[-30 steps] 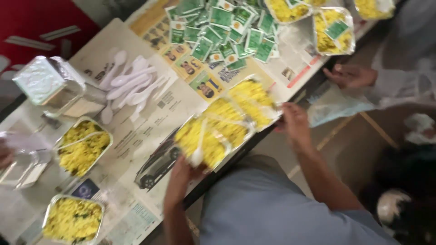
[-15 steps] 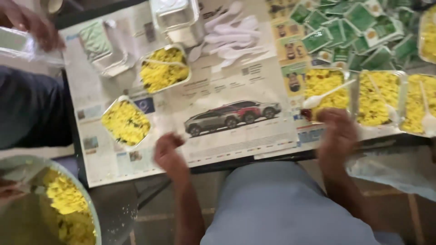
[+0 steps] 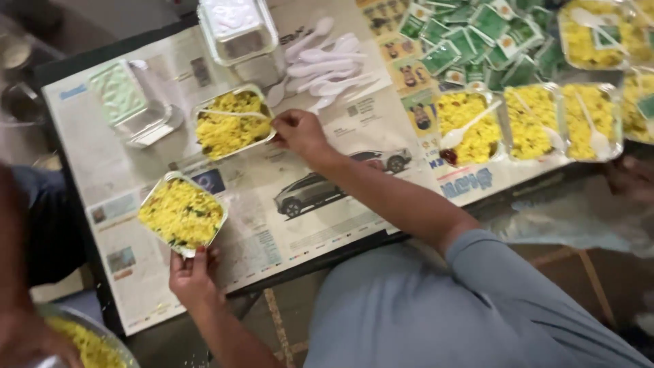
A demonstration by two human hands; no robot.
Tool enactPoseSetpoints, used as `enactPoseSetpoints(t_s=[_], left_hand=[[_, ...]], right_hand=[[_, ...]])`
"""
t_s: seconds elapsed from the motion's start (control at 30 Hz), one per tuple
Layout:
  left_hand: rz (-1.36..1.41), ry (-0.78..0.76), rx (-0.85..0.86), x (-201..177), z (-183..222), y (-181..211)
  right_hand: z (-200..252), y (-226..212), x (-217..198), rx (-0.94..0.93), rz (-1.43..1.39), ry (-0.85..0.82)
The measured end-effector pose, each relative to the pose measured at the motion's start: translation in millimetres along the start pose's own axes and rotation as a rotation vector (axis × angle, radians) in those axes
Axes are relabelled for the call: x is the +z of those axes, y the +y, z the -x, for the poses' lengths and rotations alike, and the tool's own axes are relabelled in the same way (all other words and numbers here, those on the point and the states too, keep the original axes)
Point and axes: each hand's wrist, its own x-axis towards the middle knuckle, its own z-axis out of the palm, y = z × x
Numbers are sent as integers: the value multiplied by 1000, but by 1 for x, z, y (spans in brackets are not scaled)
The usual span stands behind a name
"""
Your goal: The person places green condiment packets into aluminum trays filled with yellow rice and sets plastic spoons into the trays, working through the trays one at a time on a newspaper-covered table while another person fills trays from a large basin of rice.
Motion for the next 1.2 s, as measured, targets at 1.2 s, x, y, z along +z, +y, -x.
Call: enactPoseSetpoints(t_s=[1.2], left_hand=[[-1098, -654, 1160, 355, -45, 23]], right_hand=[[194, -187, -303, -469, 1045, 486]])
